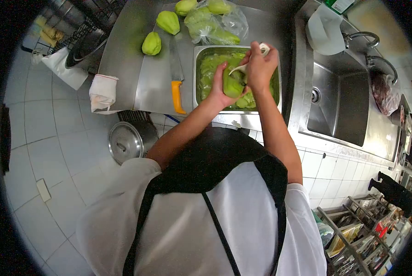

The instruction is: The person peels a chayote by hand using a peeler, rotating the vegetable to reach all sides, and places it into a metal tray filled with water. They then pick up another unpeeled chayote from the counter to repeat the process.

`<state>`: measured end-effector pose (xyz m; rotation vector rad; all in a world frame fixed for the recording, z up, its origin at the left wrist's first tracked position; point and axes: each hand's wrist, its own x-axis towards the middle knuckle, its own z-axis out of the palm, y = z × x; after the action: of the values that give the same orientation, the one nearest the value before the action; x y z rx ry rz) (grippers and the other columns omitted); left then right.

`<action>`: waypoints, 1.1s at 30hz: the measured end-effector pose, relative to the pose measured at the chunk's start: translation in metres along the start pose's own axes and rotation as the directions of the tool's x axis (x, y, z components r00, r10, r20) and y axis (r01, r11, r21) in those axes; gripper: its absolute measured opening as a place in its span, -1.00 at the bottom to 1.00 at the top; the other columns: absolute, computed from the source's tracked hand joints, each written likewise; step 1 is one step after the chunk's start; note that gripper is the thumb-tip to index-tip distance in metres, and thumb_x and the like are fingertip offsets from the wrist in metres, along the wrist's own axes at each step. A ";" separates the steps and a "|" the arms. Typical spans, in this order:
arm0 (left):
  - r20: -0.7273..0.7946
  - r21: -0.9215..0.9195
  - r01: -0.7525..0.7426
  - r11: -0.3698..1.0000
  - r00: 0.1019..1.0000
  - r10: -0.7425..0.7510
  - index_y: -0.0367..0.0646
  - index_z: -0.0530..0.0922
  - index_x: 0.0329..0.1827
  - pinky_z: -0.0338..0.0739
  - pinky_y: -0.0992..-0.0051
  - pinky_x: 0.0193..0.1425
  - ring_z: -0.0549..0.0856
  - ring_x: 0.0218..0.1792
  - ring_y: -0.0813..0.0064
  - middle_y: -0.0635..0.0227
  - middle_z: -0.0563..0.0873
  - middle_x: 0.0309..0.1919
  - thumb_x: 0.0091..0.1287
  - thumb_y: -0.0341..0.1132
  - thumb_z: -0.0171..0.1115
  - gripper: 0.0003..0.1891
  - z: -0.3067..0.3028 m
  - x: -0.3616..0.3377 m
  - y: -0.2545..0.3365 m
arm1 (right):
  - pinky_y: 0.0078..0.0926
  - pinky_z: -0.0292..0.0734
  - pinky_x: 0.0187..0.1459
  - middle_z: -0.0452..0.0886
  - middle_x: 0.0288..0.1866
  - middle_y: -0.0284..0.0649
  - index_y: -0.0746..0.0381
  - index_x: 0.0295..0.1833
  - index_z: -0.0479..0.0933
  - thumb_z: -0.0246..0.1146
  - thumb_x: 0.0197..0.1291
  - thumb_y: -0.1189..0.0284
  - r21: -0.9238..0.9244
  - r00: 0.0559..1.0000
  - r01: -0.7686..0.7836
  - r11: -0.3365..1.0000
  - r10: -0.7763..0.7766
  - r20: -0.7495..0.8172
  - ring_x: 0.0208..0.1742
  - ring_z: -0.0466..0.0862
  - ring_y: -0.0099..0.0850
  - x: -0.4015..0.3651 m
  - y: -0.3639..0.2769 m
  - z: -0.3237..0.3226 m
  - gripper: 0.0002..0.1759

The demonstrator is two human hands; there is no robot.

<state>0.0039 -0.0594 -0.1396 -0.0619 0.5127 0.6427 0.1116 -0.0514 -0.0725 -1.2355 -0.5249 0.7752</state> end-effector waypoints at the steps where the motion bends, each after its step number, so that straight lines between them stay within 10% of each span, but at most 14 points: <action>1: 0.016 0.015 0.026 1.000 1.000 -0.026 0.07 0.55 0.22 0.52 0.18 0.06 0.62 0.00 0.21 0.27 0.65 0.10 0.29 0.28 0.06 -0.39 -0.003 0.003 -0.004 | -0.48 0.49 -0.57 0.54 -0.49 -0.19 0.41 0.06 0.29 0.26 0.33 0.46 -0.016 1.000 0.022 1.000 -0.022 -0.005 -0.59 0.54 -0.47 0.007 -0.001 -0.002 -0.64; 27: -0.063 0.062 0.035 0.997 0.998 -0.031 -0.10 0.51 0.19 0.62 0.29 -0.13 0.62 -0.06 0.04 0.13 0.63 -0.02 0.24 0.28 0.23 -0.32 -0.050 0.006 0.017 | -0.35 0.51 -0.57 0.57 -0.49 -0.10 0.41 0.07 0.26 0.25 0.35 0.45 0.003 0.967 -0.107 0.994 0.104 -0.231 -0.61 0.57 -0.35 0.049 0.077 -0.009 -0.63; 33: -0.057 0.069 -0.043 0.997 0.997 0.046 -0.12 0.49 0.22 0.63 0.13 0.01 0.63 0.00 0.06 0.15 0.63 0.04 0.33 0.16 0.25 -0.40 -0.029 -0.008 0.018 | -0.28 0.57 -0.46 0.57 -0.30 -0.05 0.31 0.19 0.17 0.16 0.44 0.41 0.353 0.946 -0.271 0.895 0.316 -0.073 -0.44 0.62 -0.26 0.033 0.043 -0.008 -0.61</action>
<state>-0.0252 -0.0555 -0.1591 -0.0051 0.5931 0.6680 0.1283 -0.0253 -0.1180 -1.0423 -0.0870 0.9885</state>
